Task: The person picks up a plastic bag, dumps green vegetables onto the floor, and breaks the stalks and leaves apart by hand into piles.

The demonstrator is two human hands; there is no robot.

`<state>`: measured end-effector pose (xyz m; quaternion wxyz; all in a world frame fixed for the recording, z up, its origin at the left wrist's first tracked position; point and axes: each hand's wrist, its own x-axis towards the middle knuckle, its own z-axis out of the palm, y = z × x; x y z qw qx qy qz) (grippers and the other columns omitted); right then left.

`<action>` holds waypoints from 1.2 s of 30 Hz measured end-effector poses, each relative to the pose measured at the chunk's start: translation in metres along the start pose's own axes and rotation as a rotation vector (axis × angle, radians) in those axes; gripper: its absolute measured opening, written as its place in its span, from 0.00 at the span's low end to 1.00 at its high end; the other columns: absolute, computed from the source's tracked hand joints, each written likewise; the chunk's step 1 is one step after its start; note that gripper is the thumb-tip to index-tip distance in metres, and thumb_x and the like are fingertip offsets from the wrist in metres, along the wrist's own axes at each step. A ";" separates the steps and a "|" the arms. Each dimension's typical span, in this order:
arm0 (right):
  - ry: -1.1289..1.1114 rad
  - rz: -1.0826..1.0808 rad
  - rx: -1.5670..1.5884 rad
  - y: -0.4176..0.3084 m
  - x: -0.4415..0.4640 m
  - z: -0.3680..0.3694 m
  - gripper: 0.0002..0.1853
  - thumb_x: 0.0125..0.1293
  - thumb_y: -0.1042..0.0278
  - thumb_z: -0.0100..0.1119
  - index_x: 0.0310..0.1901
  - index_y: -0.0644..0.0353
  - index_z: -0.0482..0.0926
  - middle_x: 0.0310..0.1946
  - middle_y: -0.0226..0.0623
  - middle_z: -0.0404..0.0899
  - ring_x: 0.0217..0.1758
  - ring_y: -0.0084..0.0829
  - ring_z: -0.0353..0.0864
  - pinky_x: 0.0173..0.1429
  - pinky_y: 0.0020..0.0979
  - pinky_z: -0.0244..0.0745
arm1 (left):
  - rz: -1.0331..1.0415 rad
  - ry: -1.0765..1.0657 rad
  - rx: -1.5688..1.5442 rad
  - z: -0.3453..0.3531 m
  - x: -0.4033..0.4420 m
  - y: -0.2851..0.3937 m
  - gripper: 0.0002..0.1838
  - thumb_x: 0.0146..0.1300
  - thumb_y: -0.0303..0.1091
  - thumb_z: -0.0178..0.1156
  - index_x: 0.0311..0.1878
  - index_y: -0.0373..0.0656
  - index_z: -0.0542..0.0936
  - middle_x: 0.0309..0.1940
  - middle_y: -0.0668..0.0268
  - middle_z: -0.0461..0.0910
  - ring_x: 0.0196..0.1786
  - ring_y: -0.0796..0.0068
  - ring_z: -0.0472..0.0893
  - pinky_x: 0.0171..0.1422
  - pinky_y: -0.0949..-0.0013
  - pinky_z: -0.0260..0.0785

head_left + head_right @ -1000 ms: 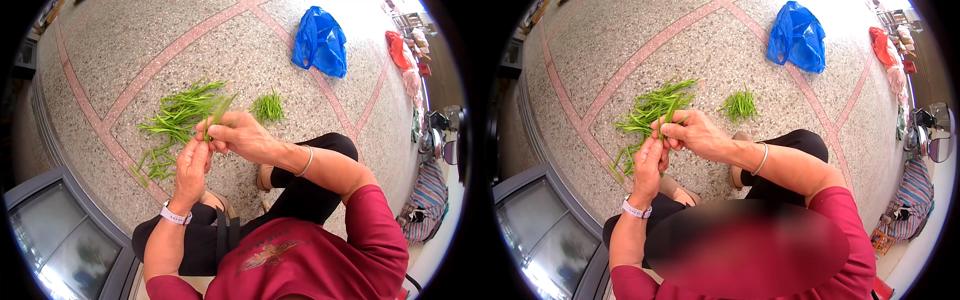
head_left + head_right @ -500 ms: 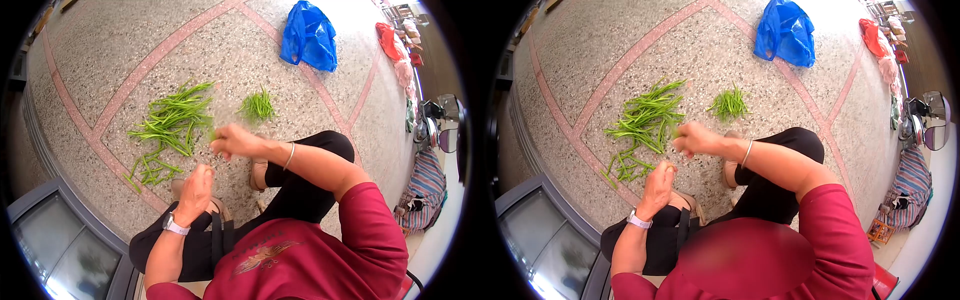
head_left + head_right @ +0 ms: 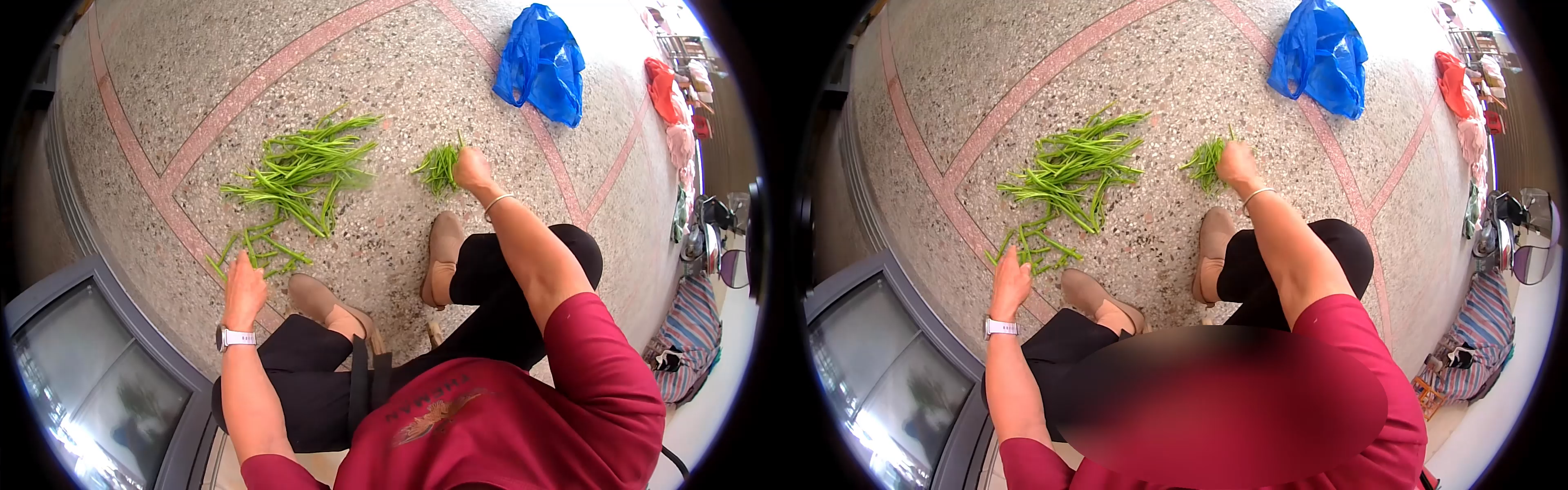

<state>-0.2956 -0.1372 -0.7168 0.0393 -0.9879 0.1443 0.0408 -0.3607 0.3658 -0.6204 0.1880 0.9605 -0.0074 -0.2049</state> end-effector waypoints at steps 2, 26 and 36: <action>-0.444 -0.137 0.187 -0.029 0.005 0.013 0.09 0.58 0.71 0.57 0.30 0.68 0.83 0.32 0.55 0.85 0.36 0.52 0.87 0.42 0.47 0.83 | 0.050 0.038 0.012 -0.003 0.000 0.003 0.23 0.65 0.28 0.57 0.62 0.29 0.70 0.49 0.39 0.78 0.53 0.38 0.77 0.57 0.47 0.70; -0.417 -0.540 0.836 -0.200 -0.110 -0.078 0.08 0.59 0.79 0.57 0.39 0.61 0.83 0.39 0.49 0.78 0.45 0.52 0.80 0.48 0.45 0.76 | 0.074 -0.142 -0.597 -0.036 0.014 0.091 0.16 0.70 0.37 0.56 0.50 0.33 0.79 0.36 0.60 0.84 0.38 0.72 0.83 0.42 0.68 0.75; -0.433 -0.492 1.064 -0.192 -0.118 -0.203 0.14 0.64 0.76 0.61 0.52 0.63 0.77 0.36 0.41 0.79 0.40 0.35 0.82 0.44 0.36 0.78 | -0.103 -0.299 -1.444 -0.051 0.009 0.135 0.12 0.72 0.41 0.60 0.40 0.41 0.80 0.32 0.68 0.83 0.33 0.79 0.81 0.42 0.73 0.76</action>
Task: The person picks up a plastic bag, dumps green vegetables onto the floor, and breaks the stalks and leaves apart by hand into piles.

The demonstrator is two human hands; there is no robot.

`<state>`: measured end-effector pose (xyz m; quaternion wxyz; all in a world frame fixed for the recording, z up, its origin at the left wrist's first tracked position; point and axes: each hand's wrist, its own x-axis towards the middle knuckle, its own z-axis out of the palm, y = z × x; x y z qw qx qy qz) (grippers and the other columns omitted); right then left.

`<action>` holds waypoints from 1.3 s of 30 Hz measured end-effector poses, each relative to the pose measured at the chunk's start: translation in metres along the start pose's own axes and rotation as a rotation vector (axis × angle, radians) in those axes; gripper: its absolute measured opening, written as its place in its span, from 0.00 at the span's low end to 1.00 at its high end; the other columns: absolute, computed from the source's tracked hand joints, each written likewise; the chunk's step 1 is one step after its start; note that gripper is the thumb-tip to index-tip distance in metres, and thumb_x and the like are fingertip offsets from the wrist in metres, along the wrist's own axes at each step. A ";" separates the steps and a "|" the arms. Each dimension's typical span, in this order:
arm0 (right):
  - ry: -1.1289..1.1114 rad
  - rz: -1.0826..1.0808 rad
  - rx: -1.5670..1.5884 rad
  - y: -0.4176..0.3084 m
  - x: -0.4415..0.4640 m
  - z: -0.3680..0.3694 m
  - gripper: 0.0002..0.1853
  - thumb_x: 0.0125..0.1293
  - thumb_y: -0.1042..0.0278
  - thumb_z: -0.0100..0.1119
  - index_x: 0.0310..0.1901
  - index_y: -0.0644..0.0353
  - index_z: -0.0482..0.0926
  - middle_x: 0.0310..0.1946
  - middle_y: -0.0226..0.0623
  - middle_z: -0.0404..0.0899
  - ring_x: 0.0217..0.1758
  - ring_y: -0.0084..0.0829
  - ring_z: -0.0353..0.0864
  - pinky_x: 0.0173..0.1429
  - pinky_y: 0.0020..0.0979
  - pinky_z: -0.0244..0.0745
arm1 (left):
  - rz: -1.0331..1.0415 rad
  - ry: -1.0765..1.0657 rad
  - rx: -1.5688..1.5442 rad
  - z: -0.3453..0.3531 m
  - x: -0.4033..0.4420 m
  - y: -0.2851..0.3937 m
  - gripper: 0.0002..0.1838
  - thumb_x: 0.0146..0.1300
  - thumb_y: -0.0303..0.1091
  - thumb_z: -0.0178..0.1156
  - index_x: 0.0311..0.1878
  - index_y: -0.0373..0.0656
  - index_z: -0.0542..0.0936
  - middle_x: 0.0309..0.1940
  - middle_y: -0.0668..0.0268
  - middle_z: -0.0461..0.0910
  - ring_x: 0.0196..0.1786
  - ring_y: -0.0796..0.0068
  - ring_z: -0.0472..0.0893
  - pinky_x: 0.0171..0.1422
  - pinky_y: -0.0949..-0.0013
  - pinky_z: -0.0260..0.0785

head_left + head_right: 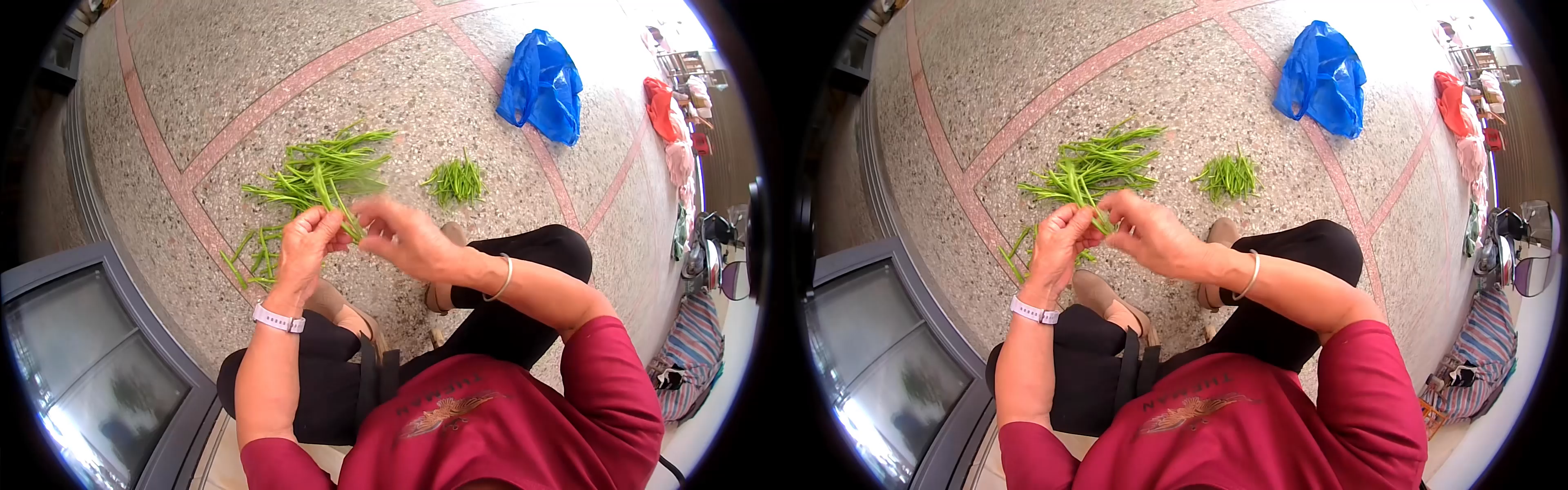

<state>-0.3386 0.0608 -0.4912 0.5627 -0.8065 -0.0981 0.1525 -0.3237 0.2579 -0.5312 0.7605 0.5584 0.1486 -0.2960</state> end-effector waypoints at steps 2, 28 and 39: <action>0.117 0.169 0.131 -0.004 0.004 -0.016 0.12 0.68 0.68 0.62 0.48 0.66 0.78 0.35 0.40 0.82 0.38 0.30 0.83 0.43 0.34 0.78 | 0.041 0.004 0.006 0.001 -0.002 0.007 0.12 0.72 0.41 0.61 0.40 0.41 0.81 0.32 0.68 0.83 0.33 0.80 0.81 0.42 0.73 0.76; -0.101 0.345 0.328 -0.022 0.012 -0.040 0.10 0.70 0.68 0.57 0.46 0.65 0.73 0.29 0.30 0.79 0.32 0.20 0.77 0.32 0.28 0.72 | 0.244 0.167 -0.016 0.017 -0.005 0.027 0.10 0.74 0.37 0.56 0.39 0.40 0.79 0.30 0.72 0.79 0.29 0.83 0.78 0.35 0.75 0.75; 0.041 0.151 0.394 -0.012 0.025 -0.008 0.08 0.63 0.72 0.64 0.33 0.63 0.73 0.22 0.28 0.69 0.27 0.21 0.68 0.30 0.31 0.66 | 0.258 0.069 0.267 0.031 -0.012 0.031 0.10 0.74 0.36 0.56 0.40 0.38 0.78 0.31 0.69 0.80 0.29 0.84 0.78 0.36 0.76 0.75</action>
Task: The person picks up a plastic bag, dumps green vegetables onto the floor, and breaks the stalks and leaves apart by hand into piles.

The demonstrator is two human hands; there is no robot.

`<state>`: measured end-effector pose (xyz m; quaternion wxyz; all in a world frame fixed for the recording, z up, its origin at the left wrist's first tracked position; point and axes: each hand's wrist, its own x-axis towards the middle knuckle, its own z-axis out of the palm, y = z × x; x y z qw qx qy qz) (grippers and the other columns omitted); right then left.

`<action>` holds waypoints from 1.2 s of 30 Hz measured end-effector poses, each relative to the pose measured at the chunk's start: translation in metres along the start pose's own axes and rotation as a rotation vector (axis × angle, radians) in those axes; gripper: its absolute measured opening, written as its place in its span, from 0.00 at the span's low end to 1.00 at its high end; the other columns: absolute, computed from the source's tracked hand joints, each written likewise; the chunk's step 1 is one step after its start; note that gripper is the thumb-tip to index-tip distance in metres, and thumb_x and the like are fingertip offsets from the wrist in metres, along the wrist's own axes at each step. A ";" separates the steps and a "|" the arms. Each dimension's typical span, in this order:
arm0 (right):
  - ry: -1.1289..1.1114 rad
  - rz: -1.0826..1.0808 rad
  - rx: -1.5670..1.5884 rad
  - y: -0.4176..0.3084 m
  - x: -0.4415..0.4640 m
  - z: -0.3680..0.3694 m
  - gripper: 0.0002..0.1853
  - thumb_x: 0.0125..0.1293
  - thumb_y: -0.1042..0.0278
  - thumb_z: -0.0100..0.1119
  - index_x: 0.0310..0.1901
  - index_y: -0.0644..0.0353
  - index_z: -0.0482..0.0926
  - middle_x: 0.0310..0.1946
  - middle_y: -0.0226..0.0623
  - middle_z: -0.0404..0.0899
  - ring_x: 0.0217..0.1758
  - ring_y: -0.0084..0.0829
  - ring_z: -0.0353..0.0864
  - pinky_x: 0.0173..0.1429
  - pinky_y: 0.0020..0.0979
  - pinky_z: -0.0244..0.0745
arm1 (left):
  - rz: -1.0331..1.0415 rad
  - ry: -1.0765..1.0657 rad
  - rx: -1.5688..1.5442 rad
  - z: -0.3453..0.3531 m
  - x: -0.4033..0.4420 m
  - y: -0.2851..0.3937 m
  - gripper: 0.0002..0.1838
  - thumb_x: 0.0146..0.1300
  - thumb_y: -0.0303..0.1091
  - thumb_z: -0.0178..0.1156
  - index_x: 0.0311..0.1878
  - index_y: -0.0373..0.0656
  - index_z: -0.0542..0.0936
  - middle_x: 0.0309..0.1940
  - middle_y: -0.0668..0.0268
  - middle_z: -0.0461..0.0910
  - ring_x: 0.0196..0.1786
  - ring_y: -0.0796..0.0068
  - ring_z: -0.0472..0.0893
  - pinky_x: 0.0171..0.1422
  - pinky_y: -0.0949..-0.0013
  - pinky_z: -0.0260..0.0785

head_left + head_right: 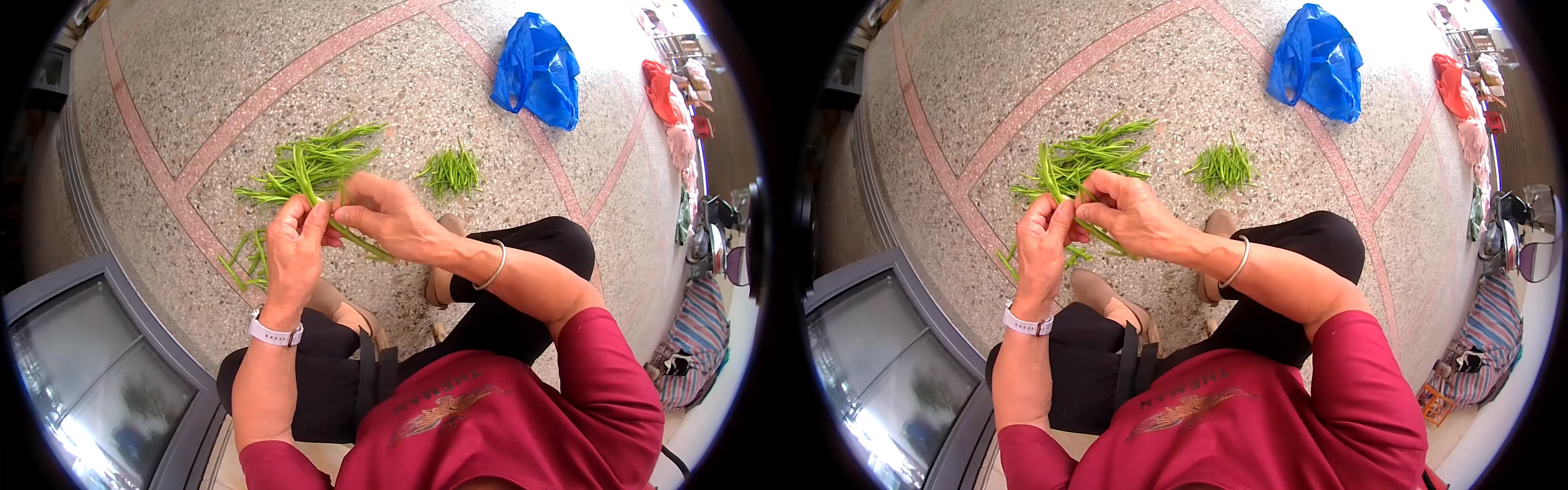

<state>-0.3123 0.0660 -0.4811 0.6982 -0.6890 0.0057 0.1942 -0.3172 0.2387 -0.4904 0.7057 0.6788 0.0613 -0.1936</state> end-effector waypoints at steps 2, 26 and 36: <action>-0.086 -0.454 -0.251 0.001 -0.009 0.006 0.04 0.61 0.77 0.62 0.36 0.62 0.76 0.29 0.31 0.73 0.31 0.28 0.73 0.33 0.31 0.68 | -0.054 -0.002 -0.181 -0.009 0.001 -0.008 0.09 0.75 0.35 0.56 0.41 0.39 0.78 0.31 0.69 0.79 0.31 0.83 0.79 0.37 0.75 0.76; -0.755 -0.716 -0.204 -0.036 -0.057 0.015 0.07 0.62 0.79 0.58 0.42 0.62 0.74 0.41 0.42 0.74 0.44 0.38 0.78 0.46 0.34 0.77 | 0.007 0.117 -0.713 -0.036 0.016 -0.027 0.08 0.76 0.35 0.52 0.46 0.41 0.76 0.39 0.65 0.78 0.39 0.71 0.79 0.48 0.65 0.77; -0.148 0.125 0.029 -0.011 -0.006 -0.023 0.14 0.75 0.63 0.56 0.52 0.66 0.77 0.31 0.26 0.77 0.31 0.17 0.73 0.34 0.24 0.71 | -0.075 -0.221 -0.292 -0.002 -0.001 -0.016 0.10 0.76 0.38 0.53 0.43 0.40 0.76 0.28 0.69 0.76 0.29 0.78 0.74 0.37 0.72 0.69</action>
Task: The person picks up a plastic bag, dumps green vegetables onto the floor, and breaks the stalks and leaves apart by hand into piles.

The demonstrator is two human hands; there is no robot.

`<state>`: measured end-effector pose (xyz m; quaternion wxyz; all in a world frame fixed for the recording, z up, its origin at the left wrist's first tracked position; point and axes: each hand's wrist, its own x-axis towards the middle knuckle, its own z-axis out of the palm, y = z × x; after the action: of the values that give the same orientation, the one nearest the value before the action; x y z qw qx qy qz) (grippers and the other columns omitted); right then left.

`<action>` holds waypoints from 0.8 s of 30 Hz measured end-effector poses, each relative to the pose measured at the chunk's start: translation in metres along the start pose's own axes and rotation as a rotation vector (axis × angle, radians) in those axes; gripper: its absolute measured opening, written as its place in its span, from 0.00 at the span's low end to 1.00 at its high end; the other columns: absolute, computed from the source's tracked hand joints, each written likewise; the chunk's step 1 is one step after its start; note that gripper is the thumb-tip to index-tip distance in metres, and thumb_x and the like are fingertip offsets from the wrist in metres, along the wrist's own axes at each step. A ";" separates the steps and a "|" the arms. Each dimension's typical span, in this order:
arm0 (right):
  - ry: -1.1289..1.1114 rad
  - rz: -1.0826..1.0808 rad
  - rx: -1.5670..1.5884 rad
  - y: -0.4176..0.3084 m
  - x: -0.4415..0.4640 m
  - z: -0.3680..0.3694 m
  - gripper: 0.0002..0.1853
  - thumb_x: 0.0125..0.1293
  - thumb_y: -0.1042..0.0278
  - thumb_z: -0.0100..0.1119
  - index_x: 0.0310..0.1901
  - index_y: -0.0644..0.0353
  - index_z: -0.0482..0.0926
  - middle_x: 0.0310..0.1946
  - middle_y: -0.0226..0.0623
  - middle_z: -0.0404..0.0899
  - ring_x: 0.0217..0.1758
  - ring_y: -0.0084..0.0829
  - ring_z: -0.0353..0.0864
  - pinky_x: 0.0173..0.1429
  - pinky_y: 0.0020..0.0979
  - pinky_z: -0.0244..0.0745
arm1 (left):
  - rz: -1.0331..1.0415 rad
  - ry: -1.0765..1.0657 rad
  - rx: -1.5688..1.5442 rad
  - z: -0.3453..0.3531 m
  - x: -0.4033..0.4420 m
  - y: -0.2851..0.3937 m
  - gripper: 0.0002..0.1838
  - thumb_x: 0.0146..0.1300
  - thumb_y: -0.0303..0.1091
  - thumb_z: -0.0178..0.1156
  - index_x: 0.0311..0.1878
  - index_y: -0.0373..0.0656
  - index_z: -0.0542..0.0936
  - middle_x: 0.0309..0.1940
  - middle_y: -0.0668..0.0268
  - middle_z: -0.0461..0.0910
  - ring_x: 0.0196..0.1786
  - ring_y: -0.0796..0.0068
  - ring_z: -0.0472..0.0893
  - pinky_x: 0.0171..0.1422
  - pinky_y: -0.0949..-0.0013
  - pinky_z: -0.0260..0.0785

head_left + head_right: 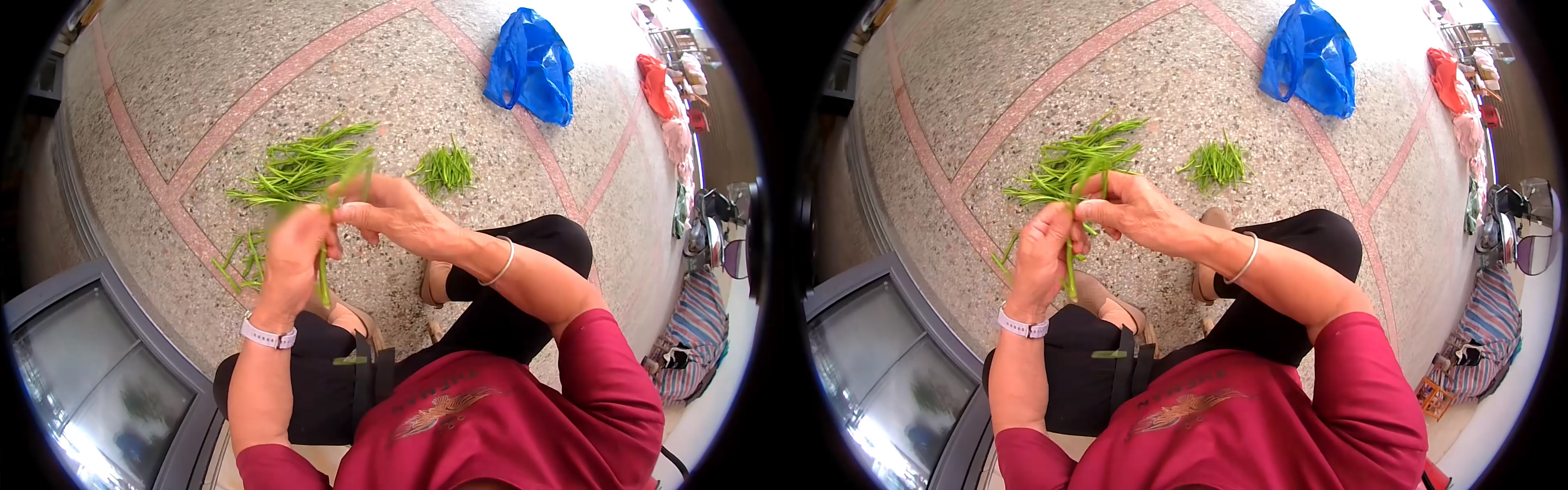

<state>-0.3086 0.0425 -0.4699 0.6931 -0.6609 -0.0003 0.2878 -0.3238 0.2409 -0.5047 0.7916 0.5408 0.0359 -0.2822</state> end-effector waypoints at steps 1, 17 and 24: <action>-0.018 0.015 0.087 0.001 -0.001 0.003 0.16 0.74 0.62 0.56 0.53 0.66 0.78 0.29 0.25 0.77 0.30 0.16 0.70 0.34 0.23 0.68 | -0.027 -0.027 -0.071 0.006 -0.001 -0.001 0.12 0.76 0.39 0.54 0.41 0.38 0.77 0.26 0.70 0.75 0.29 0.80 0.74 0.38 0.72 0.69; 0.035 -0.087 0.324 0.012 0.009 0.005 0.16 0.78 0.61 0.50 0.40 0.67 0.78 0.18 0.27 0.71 0.22 0.17 0.66 0.28 0.23 0.64 | -0.145 -0.103 -0.208 0.009 -0.002 0.006 0.13 0.76 0.38 0.51 0.44 0.37 0.77 0.26 0.72 0.72 0.29 0.83 0.68 0.34 0.75 0.61; 0.091 0.045 0.376 0.013 0.006 0.013 0.11 0.76 0.67 0.52 0.38 0.65 0.76 0.22 0.29 0.73 0.21 0.18 0.67 0.26 0.24 0.65 | -0.129 -0.045 0.362 0.024 -0.008 0.011 0.13 0.75 0.36 0.49 0.42 0.37 0.78 0.25 0.72 0.71 0.26 0.84 0.65 0.32 0.75 0.58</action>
<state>-0.3134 0.0562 -0.4824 0.7970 -0.5321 0.0995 0.2678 -0.3316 0.2263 -0.4831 0.6623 0.6644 0.0017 -0.3463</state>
